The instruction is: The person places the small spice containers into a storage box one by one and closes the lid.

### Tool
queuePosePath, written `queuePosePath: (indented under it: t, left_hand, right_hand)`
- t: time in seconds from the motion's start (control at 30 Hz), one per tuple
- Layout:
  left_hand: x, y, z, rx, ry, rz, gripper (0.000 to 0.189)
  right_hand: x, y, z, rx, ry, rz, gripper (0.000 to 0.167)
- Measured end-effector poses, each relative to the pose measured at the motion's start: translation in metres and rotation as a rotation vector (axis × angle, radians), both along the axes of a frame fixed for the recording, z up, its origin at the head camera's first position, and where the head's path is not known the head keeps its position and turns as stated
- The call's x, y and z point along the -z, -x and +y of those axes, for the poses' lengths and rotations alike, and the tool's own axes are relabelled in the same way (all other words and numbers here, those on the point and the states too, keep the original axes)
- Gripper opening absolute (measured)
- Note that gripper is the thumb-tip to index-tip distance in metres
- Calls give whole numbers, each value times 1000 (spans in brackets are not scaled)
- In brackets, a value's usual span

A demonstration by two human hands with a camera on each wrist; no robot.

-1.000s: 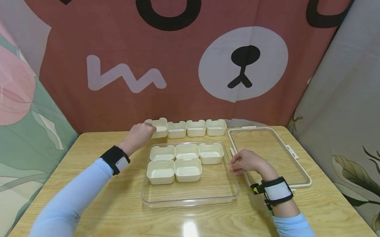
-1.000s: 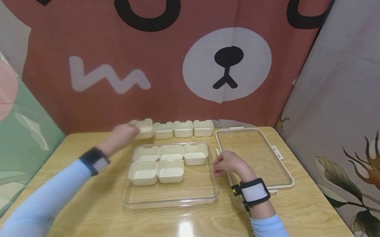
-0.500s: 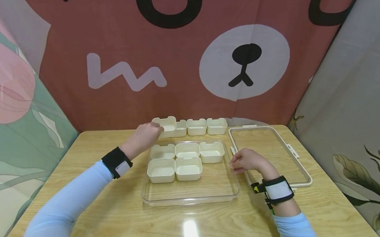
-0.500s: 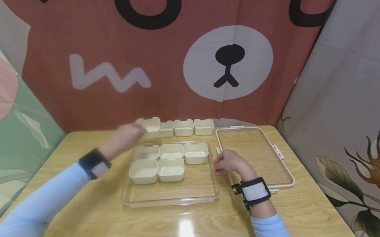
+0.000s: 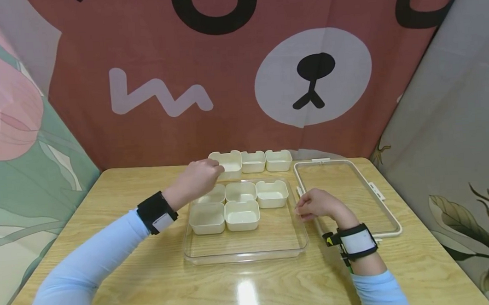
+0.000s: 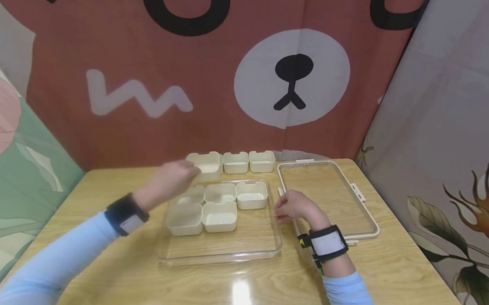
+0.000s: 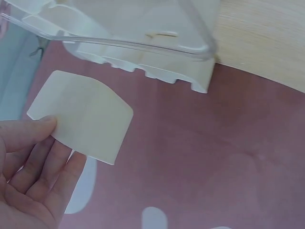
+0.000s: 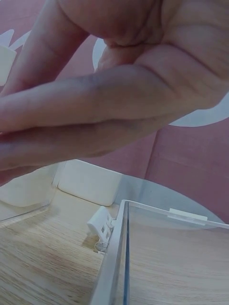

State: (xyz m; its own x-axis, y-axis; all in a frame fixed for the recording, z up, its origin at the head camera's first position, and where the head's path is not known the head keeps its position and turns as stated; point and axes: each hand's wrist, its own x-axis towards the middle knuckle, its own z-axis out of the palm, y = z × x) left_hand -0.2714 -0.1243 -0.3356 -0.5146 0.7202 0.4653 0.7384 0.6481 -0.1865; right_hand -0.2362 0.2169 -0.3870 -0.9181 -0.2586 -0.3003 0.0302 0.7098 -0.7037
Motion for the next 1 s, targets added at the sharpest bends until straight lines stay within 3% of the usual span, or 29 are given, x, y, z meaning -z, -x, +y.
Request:
queuePosePath:
  t: [0.27, 0.53, 0.73, 1.0]
  left_hand:
    - [-3, -16, 17, 55, 12, 39, 18]
    - [-3, -28, 37, 56, 64, 45, 20]
    - [-1, -38, 53, 83, 109, 78, 18]
    - [4, -47, 70, 142, 103, 68, 19]
  right_hand:
    - [2, 0, 1, 10, -2, -6, 16]
    - [2, 0, 0, 10, -2, -12, 15]
    - [1, 0, 0, 10, -10, -11, 15]
    - [-1, -1, -1, 14, -17, -8, 15]
